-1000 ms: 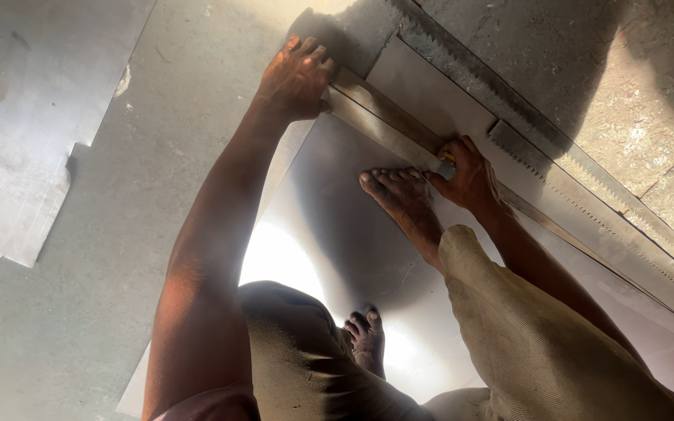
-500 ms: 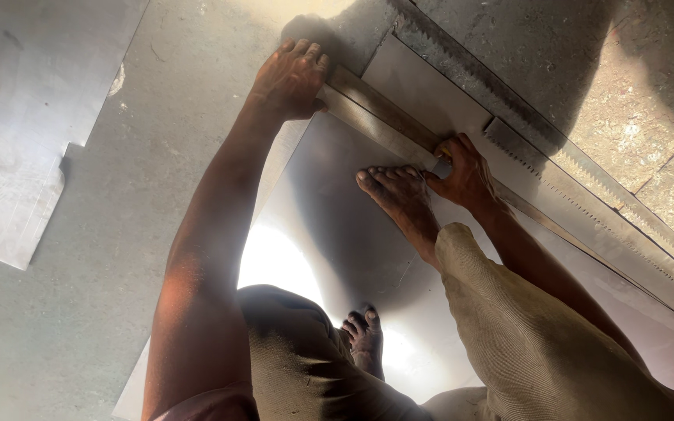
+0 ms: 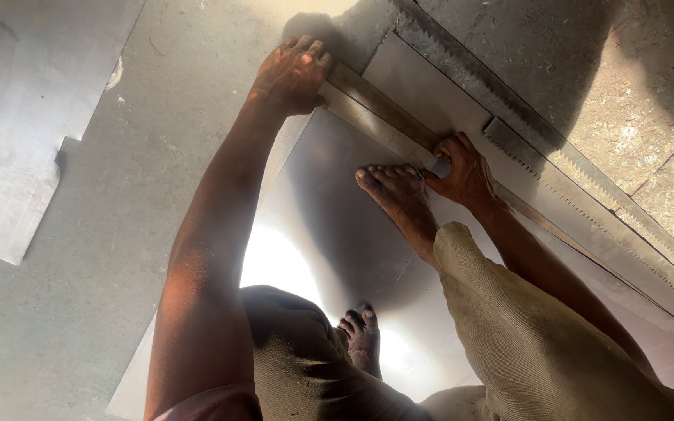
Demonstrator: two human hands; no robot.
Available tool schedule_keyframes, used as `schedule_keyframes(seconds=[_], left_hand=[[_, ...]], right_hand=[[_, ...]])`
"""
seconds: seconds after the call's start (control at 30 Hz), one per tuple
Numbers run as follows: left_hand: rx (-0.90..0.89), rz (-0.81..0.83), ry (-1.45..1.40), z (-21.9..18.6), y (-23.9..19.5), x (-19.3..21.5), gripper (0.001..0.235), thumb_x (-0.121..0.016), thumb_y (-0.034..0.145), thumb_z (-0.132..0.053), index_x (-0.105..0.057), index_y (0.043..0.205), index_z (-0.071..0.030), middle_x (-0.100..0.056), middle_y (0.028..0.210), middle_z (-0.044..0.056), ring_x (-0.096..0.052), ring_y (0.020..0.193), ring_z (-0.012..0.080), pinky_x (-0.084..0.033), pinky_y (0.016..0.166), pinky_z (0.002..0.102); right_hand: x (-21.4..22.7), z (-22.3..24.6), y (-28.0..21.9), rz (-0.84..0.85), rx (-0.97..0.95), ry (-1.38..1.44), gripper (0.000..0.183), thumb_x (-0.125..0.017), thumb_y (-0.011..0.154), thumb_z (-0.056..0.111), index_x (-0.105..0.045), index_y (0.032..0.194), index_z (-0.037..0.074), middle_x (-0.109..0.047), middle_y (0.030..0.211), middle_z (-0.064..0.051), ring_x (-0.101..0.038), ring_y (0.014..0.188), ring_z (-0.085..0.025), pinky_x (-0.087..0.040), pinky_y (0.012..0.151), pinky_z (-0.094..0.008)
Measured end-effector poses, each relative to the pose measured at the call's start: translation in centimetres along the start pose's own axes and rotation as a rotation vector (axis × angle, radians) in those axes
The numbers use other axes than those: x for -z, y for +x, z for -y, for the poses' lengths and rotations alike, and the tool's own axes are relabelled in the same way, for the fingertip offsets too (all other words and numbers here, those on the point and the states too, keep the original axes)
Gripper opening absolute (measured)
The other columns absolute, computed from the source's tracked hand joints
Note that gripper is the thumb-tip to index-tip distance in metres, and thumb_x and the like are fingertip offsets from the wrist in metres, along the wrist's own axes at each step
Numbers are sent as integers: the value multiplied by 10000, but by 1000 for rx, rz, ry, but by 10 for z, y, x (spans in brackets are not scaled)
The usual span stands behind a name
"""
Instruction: The person uses a framing square and a marking tool to draw lines on a large metal sheet. They move the square to different positions to mark out several distinct shapes.
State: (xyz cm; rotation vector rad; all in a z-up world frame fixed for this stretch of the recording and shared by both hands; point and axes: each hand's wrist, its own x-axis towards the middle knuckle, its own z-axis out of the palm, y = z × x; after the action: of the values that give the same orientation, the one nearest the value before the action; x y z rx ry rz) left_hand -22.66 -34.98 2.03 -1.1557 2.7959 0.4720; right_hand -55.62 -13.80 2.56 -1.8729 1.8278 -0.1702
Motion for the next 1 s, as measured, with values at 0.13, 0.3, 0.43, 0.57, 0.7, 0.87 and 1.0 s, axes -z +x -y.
schedule_keyframes(seconds=[0.13,0.3,0.43,0.57,0.7,0.87,1.0], left_hand=[[-25,-51,14,1,0,-6,832,-890,701,-468,-596,1354,-44,-540,1438,170,-439,1379,330,-294,1158,474],[-9,58,-15,3,0,-9,798,-871,790,-434,-577,1397,-9,-520,1511,175,-404,1455,339,-288,1221,479],[10,29,-1,2,3,-15,855,-880,746,-425,-548,1435,-44,-492,1528,161,-383,1456,332,-276,1216,481],[27,44,-1,4,5,-22,858,-875,751,-433,-536,1450,-69,-475,1541,149,-366,1463,325,-253,1224,481],[40,68,5,4,9,-23,862,-871,743,-448,-531,1445,-81,-465,1540,139,-361,1456,326,-238,1212,475],[57,58,-46,6,3,-17,841,-863,776,-448,-526,1463,-100,-464,1566,112,-354,1492,297,-237,1251,454],[61,100,-49,-3,2,-10,820,-830,796,-435,-489,1466,-109,-420,1570,107,-319,1480,292,-224,1233,453]], right_hand=[[-3,-4,-3,-43,52,26,514,-938,693,214,-614,1046,26,-600,1043,-129,-652,890,-279,-579,765,-417],[-7,-5,-2,-168,203,187,548,-922,743,213,-626,1153,2,-621,1157,-161,-657,1007,-288,-598,808,-369],[-3,-19,-2,3,-44,196,457,-896,790,208,-672,1138,15,-668,1154,-148,-680,932,-248,-581,790,-358],[5,-43,-1,-112,-32,261,350,-794,961,105,-669,1262,-24,-695,1221,-167,-674,1068,-226,-562,894,-352],[23,-55,4,-100,-186,509,328,-599,1030,4,-633,1357,12,-713,1170,-120,-701,983,-170,-585,877,-291],[48,-29,23,-67,-113,835,318,-583,1056,-7,-612,1373,5,-693,1133,-124,-691,928,-163,-597,813,-290],[54,7,41,-54,-137,694,309,-597,1057,23,-618,1363,-3,-715,1122,-139,-694,874,-157,-602,781,-296]])
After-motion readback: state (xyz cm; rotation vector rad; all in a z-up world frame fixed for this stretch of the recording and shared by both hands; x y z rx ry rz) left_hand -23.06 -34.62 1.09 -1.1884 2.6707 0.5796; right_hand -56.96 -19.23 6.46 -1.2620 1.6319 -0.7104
